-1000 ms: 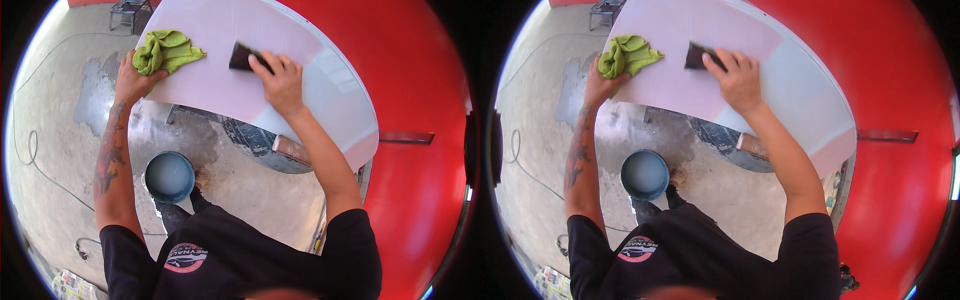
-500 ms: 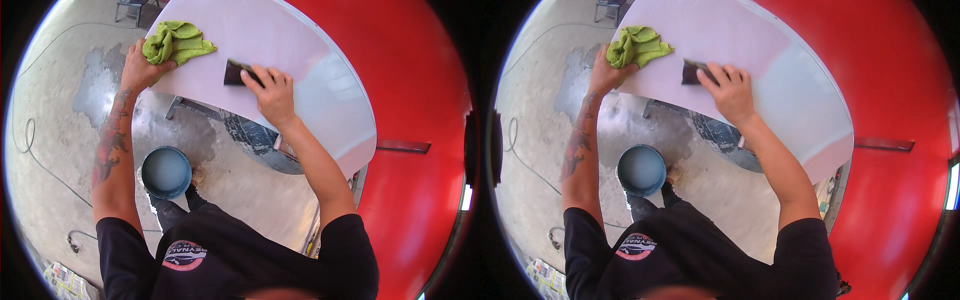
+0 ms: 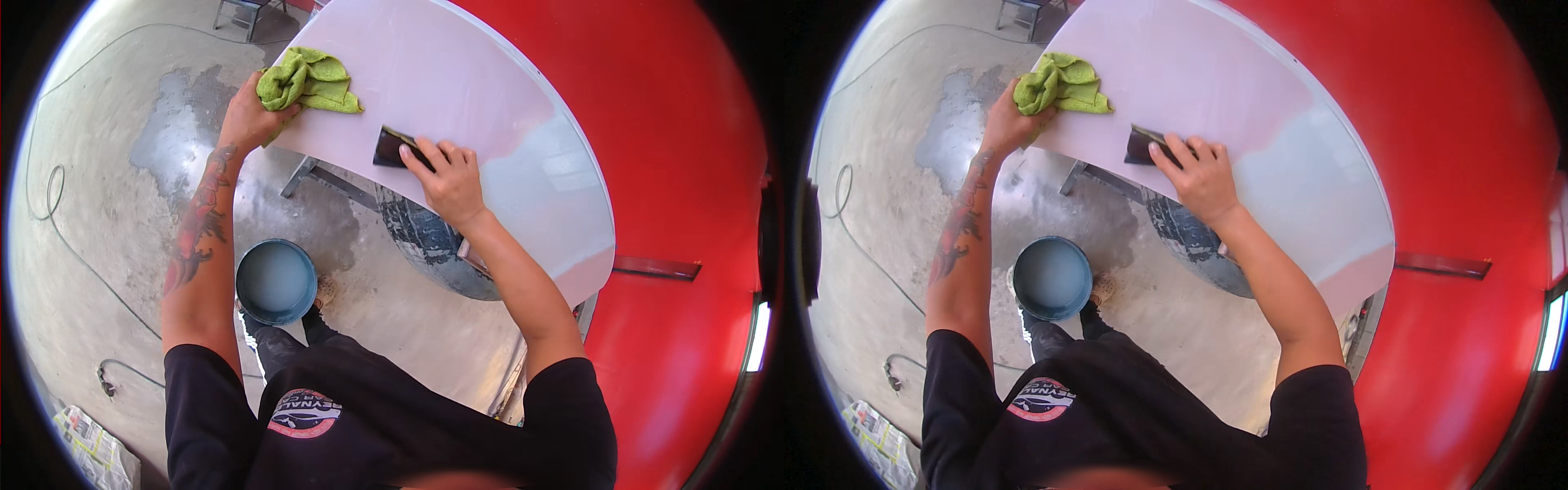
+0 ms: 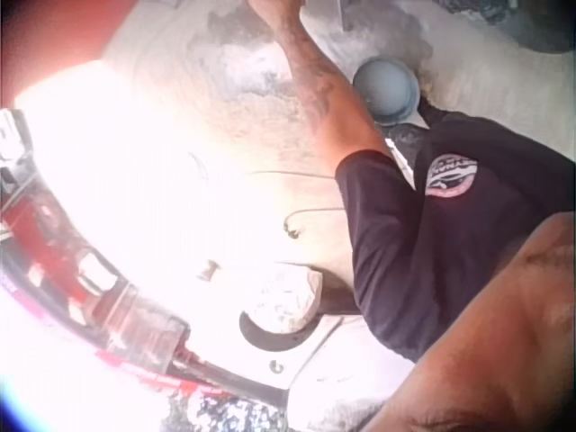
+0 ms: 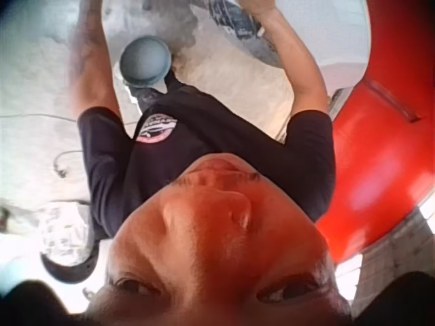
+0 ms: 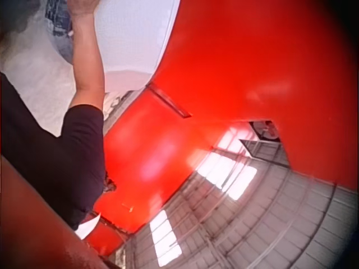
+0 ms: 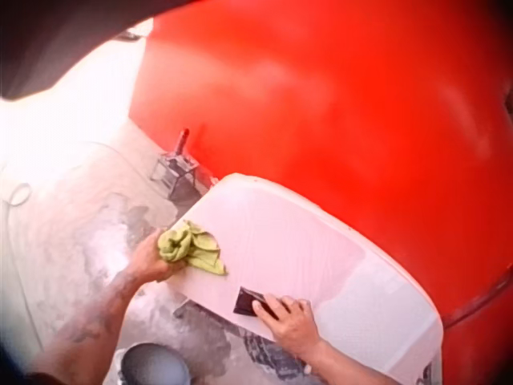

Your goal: The person is wet-sanding a white car bumper using a sanding block and rinsing it with water from a bucket and a cloth.

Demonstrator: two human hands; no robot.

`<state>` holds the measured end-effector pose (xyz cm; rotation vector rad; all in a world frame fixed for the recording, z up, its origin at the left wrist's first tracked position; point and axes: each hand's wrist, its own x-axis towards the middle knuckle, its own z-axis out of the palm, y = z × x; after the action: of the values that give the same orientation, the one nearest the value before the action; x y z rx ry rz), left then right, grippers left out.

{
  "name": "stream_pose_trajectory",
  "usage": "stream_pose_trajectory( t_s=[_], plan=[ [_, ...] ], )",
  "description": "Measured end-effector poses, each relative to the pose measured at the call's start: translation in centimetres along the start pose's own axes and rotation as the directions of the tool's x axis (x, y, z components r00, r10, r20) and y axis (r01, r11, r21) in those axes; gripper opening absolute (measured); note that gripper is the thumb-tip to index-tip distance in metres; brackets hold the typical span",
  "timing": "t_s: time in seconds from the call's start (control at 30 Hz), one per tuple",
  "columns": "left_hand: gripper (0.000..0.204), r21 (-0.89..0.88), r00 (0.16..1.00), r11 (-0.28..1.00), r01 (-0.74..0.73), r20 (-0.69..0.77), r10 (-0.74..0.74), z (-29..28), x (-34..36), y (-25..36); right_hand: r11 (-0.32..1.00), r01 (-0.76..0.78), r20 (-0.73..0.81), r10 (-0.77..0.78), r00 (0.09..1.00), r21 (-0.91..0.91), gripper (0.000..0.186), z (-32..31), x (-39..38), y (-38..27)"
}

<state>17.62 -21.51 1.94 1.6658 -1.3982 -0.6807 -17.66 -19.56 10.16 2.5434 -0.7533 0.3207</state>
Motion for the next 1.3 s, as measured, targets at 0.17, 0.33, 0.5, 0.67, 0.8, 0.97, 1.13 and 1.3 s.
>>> stream_pose_trajectory(
  t_s=[0.17, 0.33, 0.5, 0.67, 0.8, 0.97, 1.13, 1.3],
  plan=[
    [0.056, -0.138, 0.998, 0.990, 0.033, -0.056, -0.042, 0.1, -0.3, -0.4, 0.995, -0.020, -0.083, 0.011, 0.997, -0.099, 0.034, -0.1, 9.8, 4.2],
    [0.047, -0.237, 0.986, 0.971, 0.012, -0.160, -0.051, -0.8, -0.3, -4.6, 0.972, -0.177, -0.137, 0.156, 0.978, -0.152, 0.040, 1.3, 14.9, 2.7],
    [0.047, -0.188, 0.949, 0.975, -0.123, -0.310, 0.060, -0.7, -1.3, 2.2, 0.998, 0.061, 0.055, -0.061, 0.997, -0.010, 0.043, 2.8, 2.6, -3.2],
    [0.045, -0.186, 0.937, 0.947, -0.263, -0.282, 0.205, -2.4, 1.0, 10.7, 0.973, -0.157, -0.106, 0.140, 0.984, -0.170, 0.040, 1.6, 16.7, 2.7],
    [0.041, -0.311, 0.887, 0.876, -0.369, -0.398, 0.233, -3.8, 1.5, 10.9, 0.981, -0.168, -0.017, 0.167, 0.986, -0.094, 0.043, 2.9, 12.7, -2.2],
    [0.058, -0.260, 0.891, 0.955, -0.145, -0.453, 0.012, -5.0, 0.8, 1.7, 0.992, 0.129, 0.134, -0.128, 0.983, -0.004, 0.054, 2.8, 5.0, -4.8],
    [0.061, -0.362, 0.951, 0.932, 0.016, -0.282, -0.126, -3.0, -0.7, -4.3, 0.969, -0.110, -0.130, 0.082, 0.988, -0.223, 0.047, 3.0, 18.5, 3.3],
    [0.060, -0.359, 0.995, 0.931, 0.067, -0.043, -0.088, -2.6, -0.7, -3.7, 0.997, 0.050, 0.047, -0.048, 0.998, -0.051, 0.047, 3.1, 6.5, -4.4]
  ],
)
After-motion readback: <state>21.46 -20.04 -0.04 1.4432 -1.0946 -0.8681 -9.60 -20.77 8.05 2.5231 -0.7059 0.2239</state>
